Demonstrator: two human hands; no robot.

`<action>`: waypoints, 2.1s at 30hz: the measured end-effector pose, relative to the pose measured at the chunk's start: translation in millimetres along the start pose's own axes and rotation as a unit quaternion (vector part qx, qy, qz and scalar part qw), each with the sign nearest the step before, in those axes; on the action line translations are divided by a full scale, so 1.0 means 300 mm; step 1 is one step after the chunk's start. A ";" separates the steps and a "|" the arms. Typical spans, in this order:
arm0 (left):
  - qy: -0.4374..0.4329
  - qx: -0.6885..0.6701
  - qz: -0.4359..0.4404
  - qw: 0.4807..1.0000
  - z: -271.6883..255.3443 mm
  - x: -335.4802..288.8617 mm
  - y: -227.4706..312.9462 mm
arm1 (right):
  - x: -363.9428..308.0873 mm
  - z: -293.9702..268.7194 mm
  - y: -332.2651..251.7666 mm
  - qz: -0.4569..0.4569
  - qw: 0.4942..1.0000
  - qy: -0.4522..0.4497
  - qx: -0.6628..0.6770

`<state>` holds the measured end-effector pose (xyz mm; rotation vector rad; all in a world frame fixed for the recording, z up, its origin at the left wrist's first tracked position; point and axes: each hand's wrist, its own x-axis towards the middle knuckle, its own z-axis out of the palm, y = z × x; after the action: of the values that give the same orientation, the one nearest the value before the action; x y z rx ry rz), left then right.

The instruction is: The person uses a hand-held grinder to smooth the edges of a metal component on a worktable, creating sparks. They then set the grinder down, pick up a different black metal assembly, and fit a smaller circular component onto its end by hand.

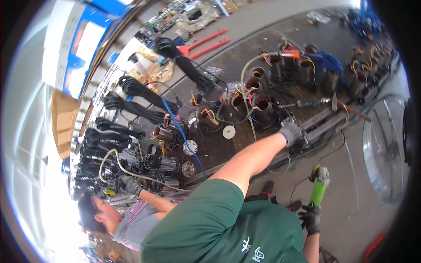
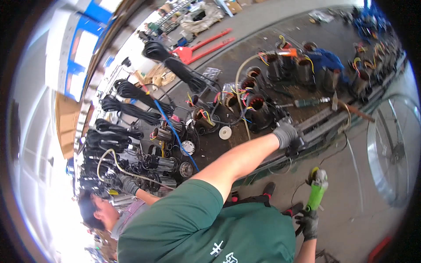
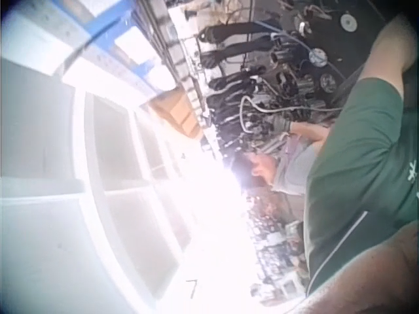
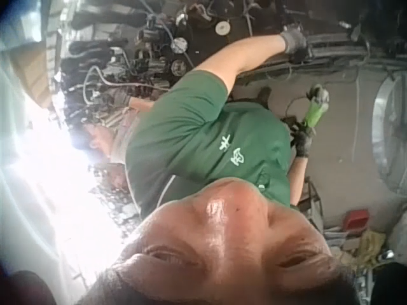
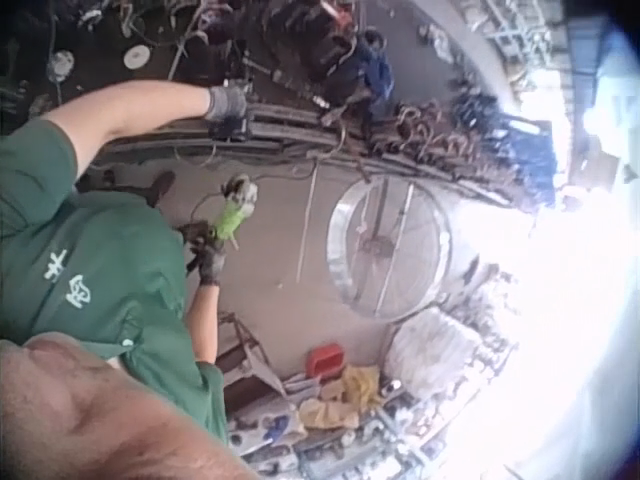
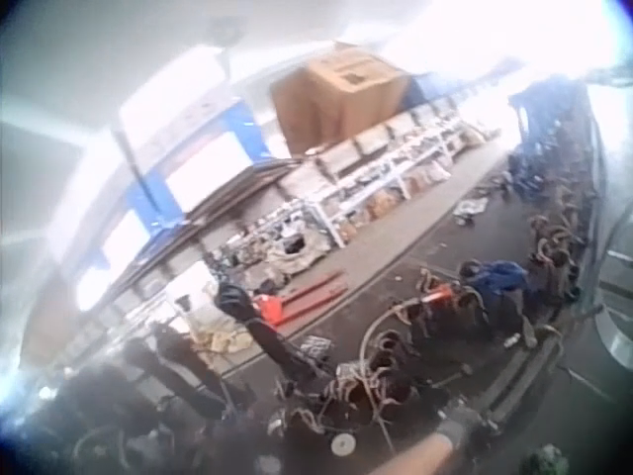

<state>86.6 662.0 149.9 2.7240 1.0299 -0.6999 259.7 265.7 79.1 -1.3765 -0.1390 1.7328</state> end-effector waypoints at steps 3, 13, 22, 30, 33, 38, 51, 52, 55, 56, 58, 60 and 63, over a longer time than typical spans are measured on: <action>0.236 0.009 0.035 0.971 0.217 0.010 -0.067 | -0.047 -0.050 -0.030 -0.026 0.999 0.003 0.030; 0.157 -0.301 -0.036 0.940 0.085 -0.429 -0.013 | -0.149 -0.248 -0.011 -0.107 0.983 0.098 0.117; 0.288 -0.562 -0.161 0.758 0.430 -0.613 -0.023 | -0.180 -0.244 -0.145 -0.180 0.975 0.111 0.070; 0.451 -0.646 -0.058 0.613 0.245 -0.732 -0.100 | -0.162 -0.040 -0.443 -0.317 0.948 0.013 0.019; 0.641 -0.292 -0.159 0.692 -0.028 -0.946 -0.344 | -0.138 -0.017 -0.478 -0.340 0.940 0.010 0.032; 0.824 -0.265 -0.197 0.459 -0.411 -1.270 -0.781 | -0.110 -0.059 -0.484 -0.343 0.938 0.016 0.042; 0.738 -0.487 -0.239 0.402 -0.617 -1.266 -1.168 | -0.137 0.125 -0.520 -0.386 0.922 0.011 0.016; 0.742 -0.468 -0.238 0.416 -0.592 -1.278 -1.180 | -0.139 0.126 -0.540 -0.386 0.923 0.012 0.005; 0.771 -0.463 -0.216 0.380 -0.661 -1.261 -1.131 | -0.101 0.066 -0.585 -0.375 0.927 0.005 -0.007; 0.765 -0.490 -0.211 0.360 -0.673 -1.289 -1.123 | -0.088 0.056 -0.603 -0.369 0.929 -0.003 -0.012; 0.780 -0.490 -0.183 0.342 -0.683 -1.307 -1.123 | -0.050 0.011 -0.625 -0.352 0.936 -0.001 -0.022; 0.815 -0.450 -0.145 0.335 -0.667 -1.286 -1.120 | -0.008 -0.037 -0.643 -0.341 0.939 -0.013 -0.026; 0.813 -0.462 -0.161 0.314 -0.629 -1.255 -1.052 | 0.055 -0.117 -0.649 -0.340 0.939 -0.042 -0.020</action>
<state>-297.3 733.9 502.5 1.1232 1.2252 2.3628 398.3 378.5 165.6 -1.0990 -0.6248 1.2020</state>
